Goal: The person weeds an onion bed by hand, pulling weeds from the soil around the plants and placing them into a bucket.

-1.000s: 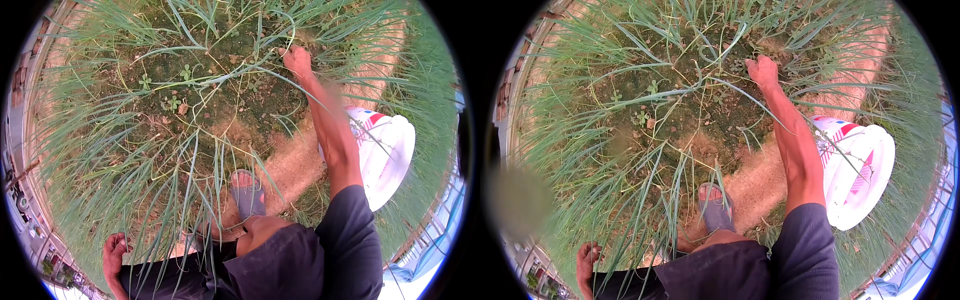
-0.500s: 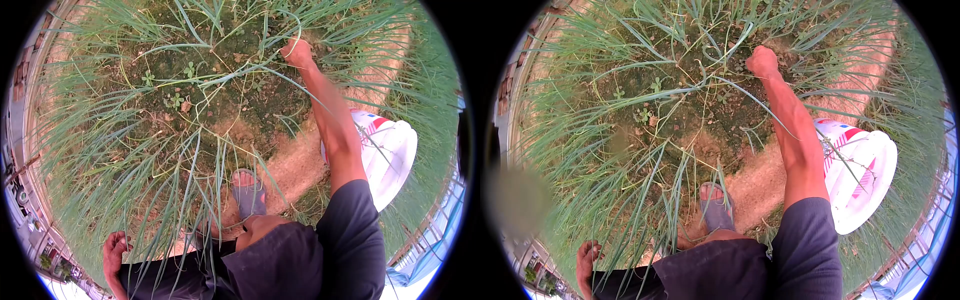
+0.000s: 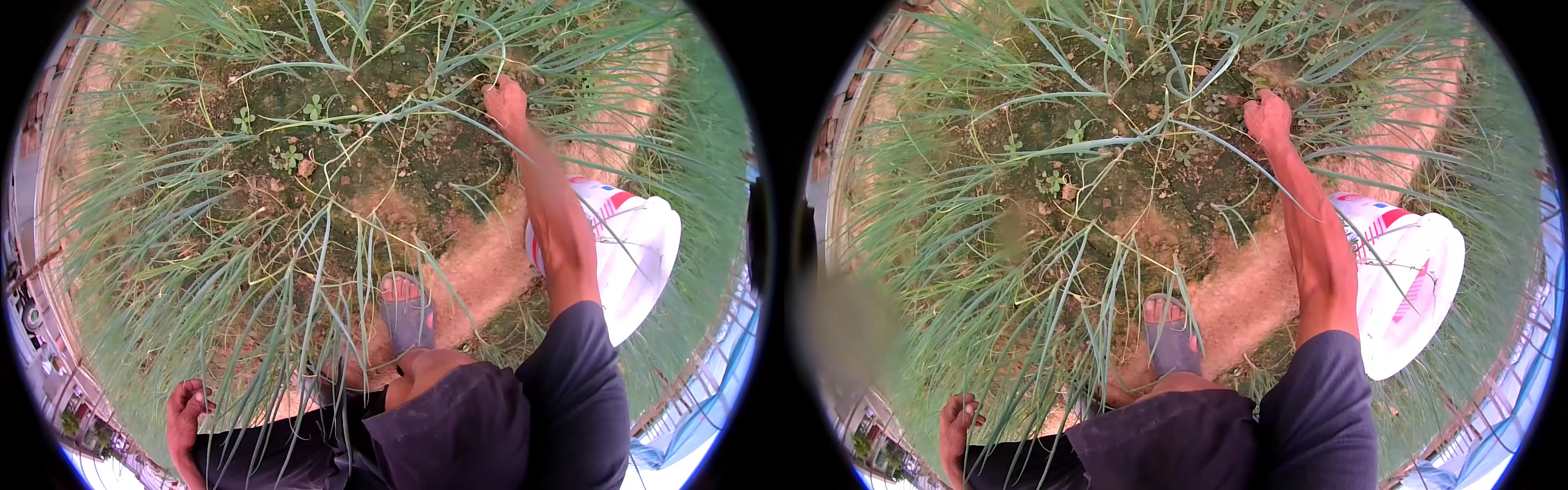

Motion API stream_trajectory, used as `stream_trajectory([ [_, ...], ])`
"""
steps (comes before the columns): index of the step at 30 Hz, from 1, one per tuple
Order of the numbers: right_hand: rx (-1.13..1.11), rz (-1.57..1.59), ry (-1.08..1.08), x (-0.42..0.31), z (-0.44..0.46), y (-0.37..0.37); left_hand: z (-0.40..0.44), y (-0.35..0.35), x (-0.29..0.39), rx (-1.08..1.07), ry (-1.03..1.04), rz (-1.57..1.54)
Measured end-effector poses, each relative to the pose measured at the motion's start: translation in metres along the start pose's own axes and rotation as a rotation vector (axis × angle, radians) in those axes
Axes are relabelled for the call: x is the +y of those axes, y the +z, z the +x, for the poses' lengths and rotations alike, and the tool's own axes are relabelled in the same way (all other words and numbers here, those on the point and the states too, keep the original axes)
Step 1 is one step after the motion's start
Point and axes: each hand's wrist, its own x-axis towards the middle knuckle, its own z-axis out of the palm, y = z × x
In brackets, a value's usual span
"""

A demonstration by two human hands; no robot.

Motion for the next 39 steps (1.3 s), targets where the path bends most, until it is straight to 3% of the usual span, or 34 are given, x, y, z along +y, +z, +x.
stream_trajectory([
  [3,-0.206,0.238,0.15,-0.039,-0.009,-0.004,0.002,-0.001,-0.001,0.008,0.002,0.038],
  [6,-0.111,-0.235,0.001,-0.066,-0.003,0.005,0.005,-0.002,0.004,-0.006,0.01,0.03],
  [10,-0.242,-0.18,0.033,-0.064,0.016,0.017,0.004,0.002,0.013,-0.03,0.014,0.059],
  [13,-0.465,-0.432,-0.171,-0.053,0.033,0.015,0.005,0.003,0.011,-0.036,0.032,0.055],
  [16,-0.552,-0.557,-0.301,-0.041,0.051,0.024,0.006,0.001,0.01,-0.028,0.048,0.059],
  [18,-0.543,-0.462,-0.195,-0.061,0.042,0.011,0.008,0.002,0.011,-0.027,0.064,0.078],
  [20,-0.422,-0.533,-0.227,-0.066,0.037,0.017,0.006,0.005,0.016,-0.012,0.036,0.054],
  [26,-0.122,-0.579,-0.467,-0.044,0.034,0.038,-0.003,0.002,0.005,0.016,0.05,0.03],
  [28,-0.241,-0.463,-0.339,-0.035,0.033,0.017,-0.008,0.0,-0.001,0.03,0.046,0.024],
  [31,-0.257,0.147,0.1,-0.033,-0.01,-0.021,-0.012,0.001,-0.004,0.013,0.049,0.032],
  [34,-0.258,0.602,0.27,-0.012,-0.055,-0.006,-0.01,-0.002,-0.007,-0.011,0.071,0.051],
  [36,-0.352,0.48,0.336,-0.026,-0.077,-0.001,-0.008,0.002,0.0,-0.004,0.092,0.053],
  [37,-0.245,0.588,0.236,-0.034,-0.093,0.006,-0.006,0.001,0.001,-0.009,0.095,0.055],
  [39,-0.204,0.393,0.164,-0.044,-0.095,0.013,-0.002,-0.001,-0.001,-0.021,0.1,0.061],
])
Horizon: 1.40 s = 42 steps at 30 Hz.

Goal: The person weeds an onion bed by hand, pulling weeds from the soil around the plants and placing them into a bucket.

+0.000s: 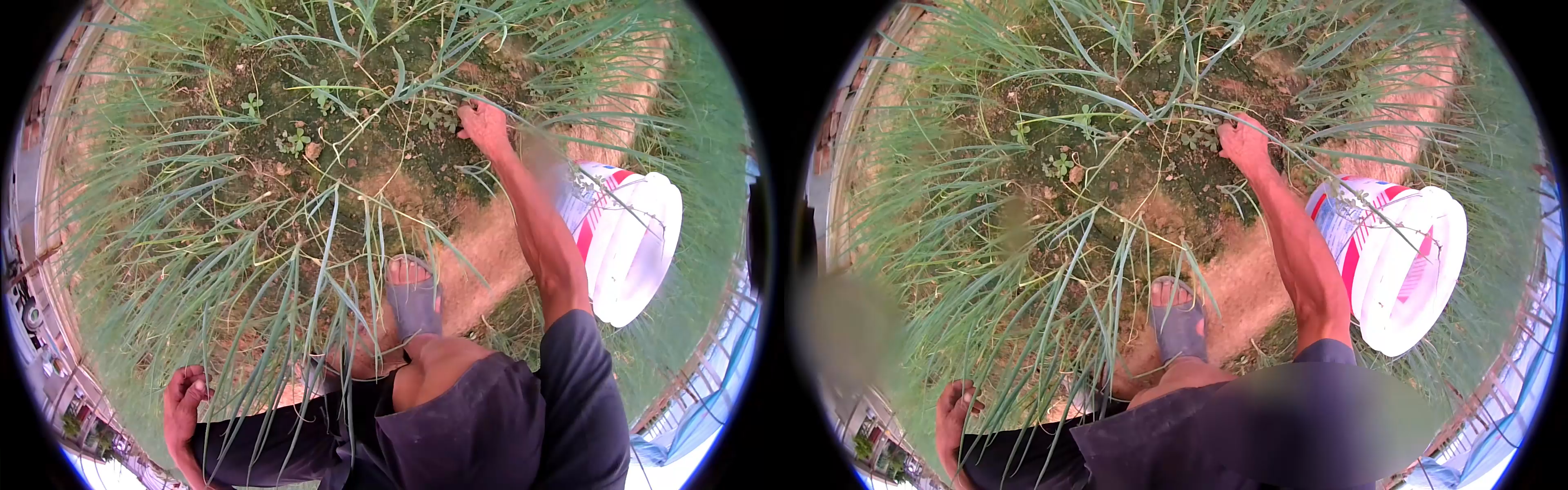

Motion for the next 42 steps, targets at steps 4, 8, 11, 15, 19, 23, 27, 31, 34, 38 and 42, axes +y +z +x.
stream_trajectory([
  [4,0.023,-0.419,-0.073,-0.019,0.012,0.008,0.001,-0.001,-0.003,0.004,-0.01,-0.031],
  [8,0.031,-0.651,-0.113,-0.03,0.024,0.024,0.004,-0.001,-0.002,-0.012,0.002,-0.063],
  [11,-0.039,-0.794,-0.121,-0.025,0.032,0.029,0.006,-0.001,-0.001,-0.029,0.009,-0.076],
  [15,0.004,-0.922,-0.228,-0.007,0.046,0.047,0.007,-0.003,0.004,-0.044,0.014,-0.032],
  [19,0.018,-0.773,-0.213,-0.018,0.037,0.04,0.004,-0.004,0.001,-0.046,0.015,-0.04],
  [23,0.097,-0.668,-0.22,-0.023,0.023,0.036,-0.009,-0.007,-0.006,-0.011,0.014,-0.051],
  [27,0.106,-0.699,-0.148,-0.025,0.029,0.041,-0.027,-0.008,-0.019,0.022,0.012,-0.103],
  [31,0.063,-0.782,-0.249,-0.03,0.029,0.041,-0.048,-0.007,-0.031,0.078,0.012,-0.136],
  [34,-0.035,-0.957,-0.324,-0.034,0.036,0.045,-0.064,-0.006,-0.043,0.13,0.017,-0.169],
  [38,-0.022,-1.046,-0.311,-0.035,0.035,0.039,-0.086,-0.003,-0.055,0.188,0.006,-0.204],
  [42,-0.238,-1.472,-0.289,-0.012,0.051,-0.025,-0.108,-0.004,-0.047,0.233,-0.212,-0.298],
])
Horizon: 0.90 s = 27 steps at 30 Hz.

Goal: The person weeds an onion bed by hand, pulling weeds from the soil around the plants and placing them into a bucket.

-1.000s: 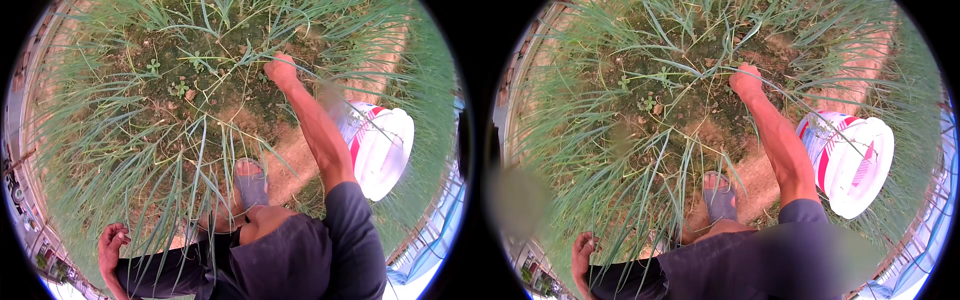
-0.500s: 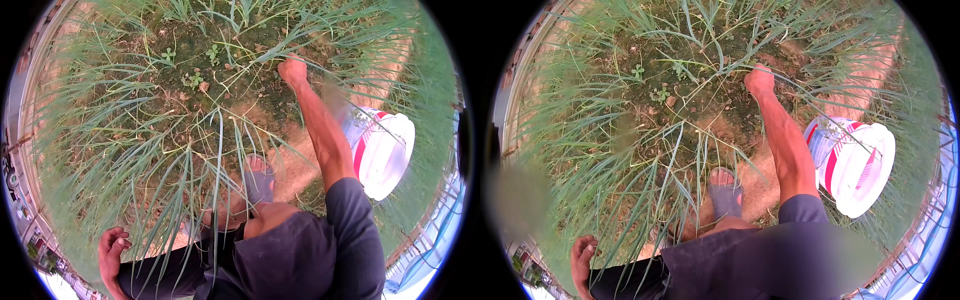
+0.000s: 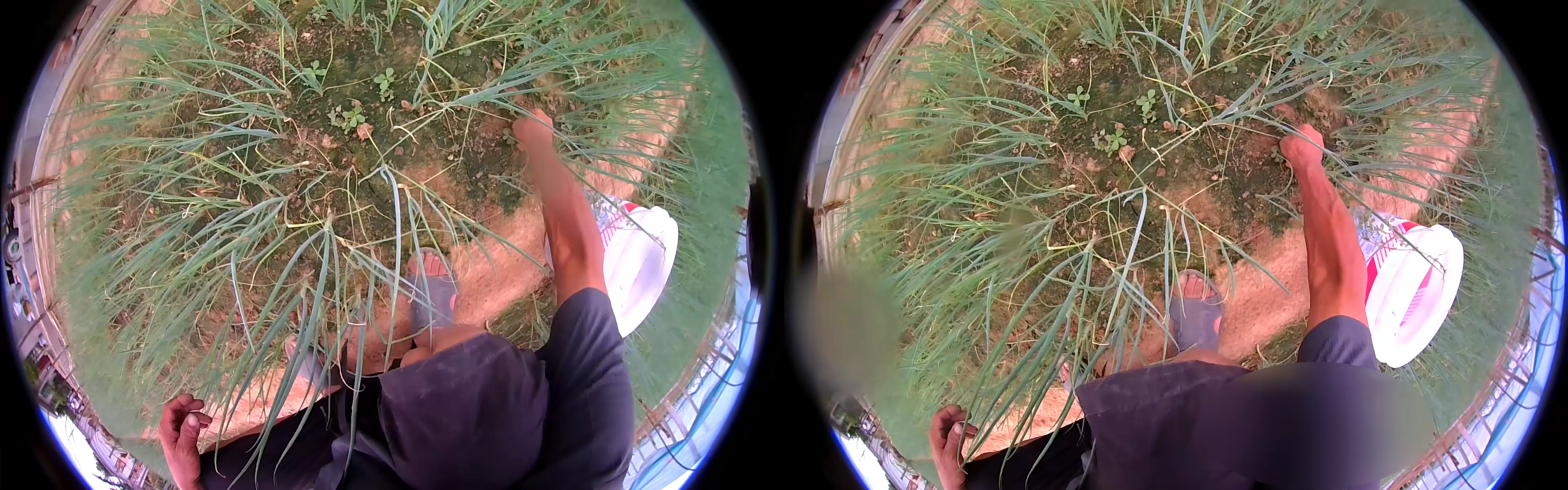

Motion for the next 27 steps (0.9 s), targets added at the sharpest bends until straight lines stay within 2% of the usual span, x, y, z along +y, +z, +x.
stream_trajectory([
  [2,0.149,0.487,0.04,0.027,0.012,0.048,0.012,-0.006,-0.022,-0.032,0.194,0.005],
  [3,0.089,0.99,0.17,0.017,0.0,0.032,0.016,-0.005,-0.024,-0.045,0.292,0.008],
  [4,0.106,1.487,0.339,0.006,-0.013,0.013,0.018,-0.007,-0.022,-0.056,0.279,0.017],
  [7,0.1,1.792,0.097,-0.027,-0.006,0.004,0.025,0.002,-0.004,-0.024,0.286,0.0],
  [10,0.259,1.753,0.292,-0.058,0.014,0.004,0.037,-0.009,-0.014,-0.105,0.324,-0.16],
  [12,0.549,1.427,0.061,-0.06,0.048,0.049,0.043,-0.016,-0.026,-0.175,0.313,-0.288],
  [15,0.561,1.292,0.039,-0.063,0.043,0.04,0.054,-0.015,-0.052,-0.221,0.318,-0.492],
  [17,0.58,0.962,0.073,-0.066,0.027,0.024,0.059,-0.007,-0.07,-0.149,0.263,-0.592],
  [18,0.601,0.808,0.005,-0.065,0.027,0.02,0.059,-0.001,-0.076,-0.111,0.235,-0.645],
  [21,0.773,0.606,-0.074,-0.068,0.026,0.013,0.049,0.03,-0.091,-0.1,0.361,-0.647],
  [22,0.731,0.622,-0.046,-0.069,0.024,0.013,0.045,0.026,-0.097,-0.042,0.271,-0.665],
  [25,0.603,0.667,0.028,-0.077,0.011,-0.004,0.011,0.05,-0.052,-0.153,0.298,-0.721],
  [26,0.608,0.577,-0.025,-0.075,0.008,-0.007,0.011,0.048,-0.058,-0.262,0.389,-0.682],
  [27,0.624,0.644,0.021,-0.072,0.013,0.002,0.009,0.051,-0.055,-0.279,0.392,-0.659],
])
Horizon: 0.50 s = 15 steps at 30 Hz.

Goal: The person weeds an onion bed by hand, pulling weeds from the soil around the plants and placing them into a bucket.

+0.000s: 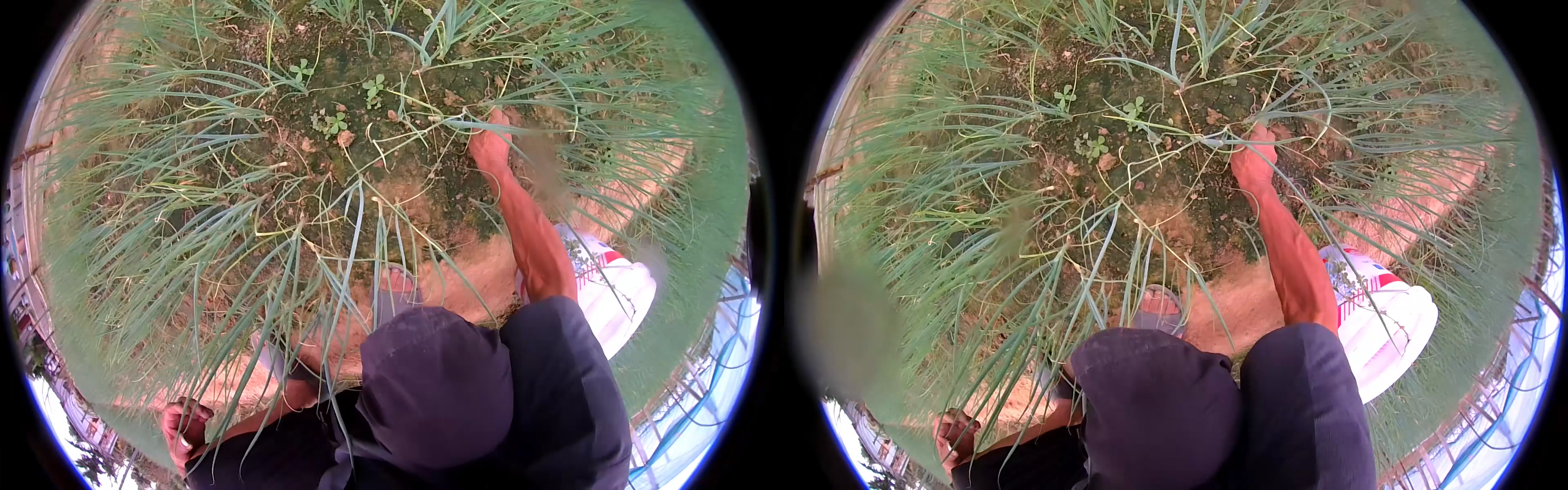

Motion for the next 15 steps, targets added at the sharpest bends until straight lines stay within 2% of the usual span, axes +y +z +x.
stream_trajectory([
  [2,0.068,0.103,0.108,0.012,-0.001,0.013,0.003,0.014,0.004,-0.041,-0.008,0.037],
  [3,0.087,0.055,0.127,0.019,-0.001,0.016,0.011,0.022,0.005,-0.083,-0.044,-0.054],
  [5,0.238,0.432,0.136,0.04,-0.002,0.06,0.037,0.059,0.012,-0.192,-0.06,-0.068],
  [6,0.085,1.087,0.282,0.059,-0.004,0.07,0.05,0.075,0.014,-0.251,-0.07,-0.073],
  [7,0.048,1.702,0.556,0.064,-0.004,0.067,0.064,0.082,0.014,-0.299,-0.066,-0.03],
  [9,0.172,0.939,0.314,0.035,-0.014,0.029,0.088,0.095,0.013,-0.44,-0.034,0.059],
  [12,0.232,0.749,0.215,-0.003,-0.013,-0.038,0.11,0.107,0.016,-0.511,-0.047,0.078],
  [15,0.219,0.848,0.375,-0.072,-0.039,-0.162,0.136,0.116,0.022,-0.554,0.12,0.076],
])
